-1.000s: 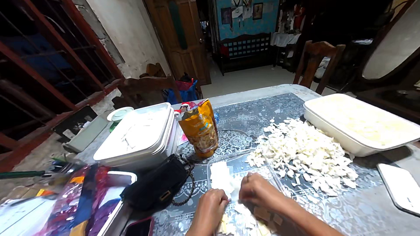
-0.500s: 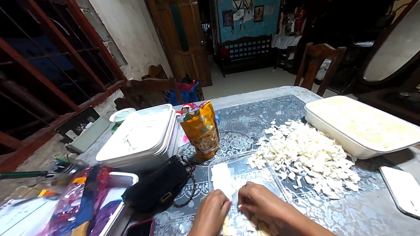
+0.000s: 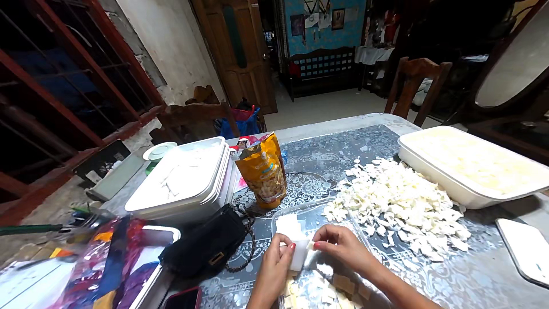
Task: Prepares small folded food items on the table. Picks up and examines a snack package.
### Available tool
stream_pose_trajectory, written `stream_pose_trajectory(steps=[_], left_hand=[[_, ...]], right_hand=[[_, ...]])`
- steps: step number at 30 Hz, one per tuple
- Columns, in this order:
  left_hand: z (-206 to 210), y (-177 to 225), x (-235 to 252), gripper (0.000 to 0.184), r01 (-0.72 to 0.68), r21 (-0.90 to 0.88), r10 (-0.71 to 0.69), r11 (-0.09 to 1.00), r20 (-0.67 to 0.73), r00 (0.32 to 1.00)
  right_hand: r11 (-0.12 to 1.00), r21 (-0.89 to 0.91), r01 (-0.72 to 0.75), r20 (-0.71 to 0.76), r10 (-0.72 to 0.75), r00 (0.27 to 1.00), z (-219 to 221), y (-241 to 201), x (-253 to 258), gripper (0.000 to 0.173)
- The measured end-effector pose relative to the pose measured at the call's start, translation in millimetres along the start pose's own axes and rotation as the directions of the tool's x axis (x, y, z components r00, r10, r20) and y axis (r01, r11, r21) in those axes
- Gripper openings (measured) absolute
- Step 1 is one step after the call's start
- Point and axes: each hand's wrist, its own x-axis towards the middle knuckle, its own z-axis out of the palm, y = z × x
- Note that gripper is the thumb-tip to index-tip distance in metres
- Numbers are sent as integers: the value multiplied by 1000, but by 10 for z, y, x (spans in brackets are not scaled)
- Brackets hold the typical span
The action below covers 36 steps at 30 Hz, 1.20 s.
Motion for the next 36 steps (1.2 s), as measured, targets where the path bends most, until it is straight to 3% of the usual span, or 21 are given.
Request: stream_pose_trajectory(steps=[3, 7, 9, 11, 12, 13, 14, 17, 19, 21, 25, 28, 31, 33, 36], left_hand=[[79, 25, -34, 17, 37, -181, -34, 983, 19, 999], [167, 60, -71, 20, 58, -236, -63, 970, -13, 998], [179, 41, -94, 17, -114, -84, 98, 990, -167, 981], [162, -6, -86, 19, -384, 282, 463, 879, -308, 831], [142, -37, -66, 19, -467, 444, 612, 765, -275, 741], [137, -58, -65, 18, -501, 546, 687, 671, -205, 697], [158, -72, -82, 15, -505, 598, 698, 622, -131, 704], [242, -119, -132, 7, -454, 618, 564, 642, 20, 825], [207, -77, -144, 10, -347, 539, 337, 768, 121, 934], [123, -22, -102, 16, -199, 431, 144, 880, 159, 977], [51, 49, -47, 20, -24, 61, 25, 998, -20, 999], [76, 57, -46, 17, 40, -192, -41, 981, 1, 999], [147, 59, -68, 13, 57, -257, -55, 965, 15, 998], [166, 102, -88, 21, 79, -296, -75, 952, 26, 997], [164, 127, -98, 33, 64, -317, -60, 946, 22, 998]], right_hand=[[998, -68, -8, 58, 12, 998, 103, 1, -30, 19], [969, -217, 117, -7, -122, 993, 196, 68, -55, 18], [972, -199, 128, -15, -134, 991, 158, 77, -35, 18], [980, -174, 92, -36, -100, 994, 81, 53, -17, 21], [983, -169, 77, -62, -88, 994, 42, 38, -8, 21], [984, -165, 70, -95, -86, 992, 7, 30, 4, 22], [984, -164, 64, -121, -84, 989, -27, 26, 15, 22], [982, -180, 54, -158, -83, 984, -96, 25, 37, 22], [974, -213, 78, -185, -119, 976, -117, 43, 37, 21], [967, -230, 109, -213, -160, 964, -122, 68, 40, 22], [999, -4, 38, -130, -38, 991, -70, -9, 19, 16], [1000, 29, 3, -12, -3, 1000, 48, -3, -16, 16], [988, -150, 35, 26, -31, 999, 147, -7, -55, 19], [974, -201, 102, -16, -108, 994, 200, 40, -62, 18], [995, -23, 98, -49, -99, 994, 177, 94, -27, 17]])
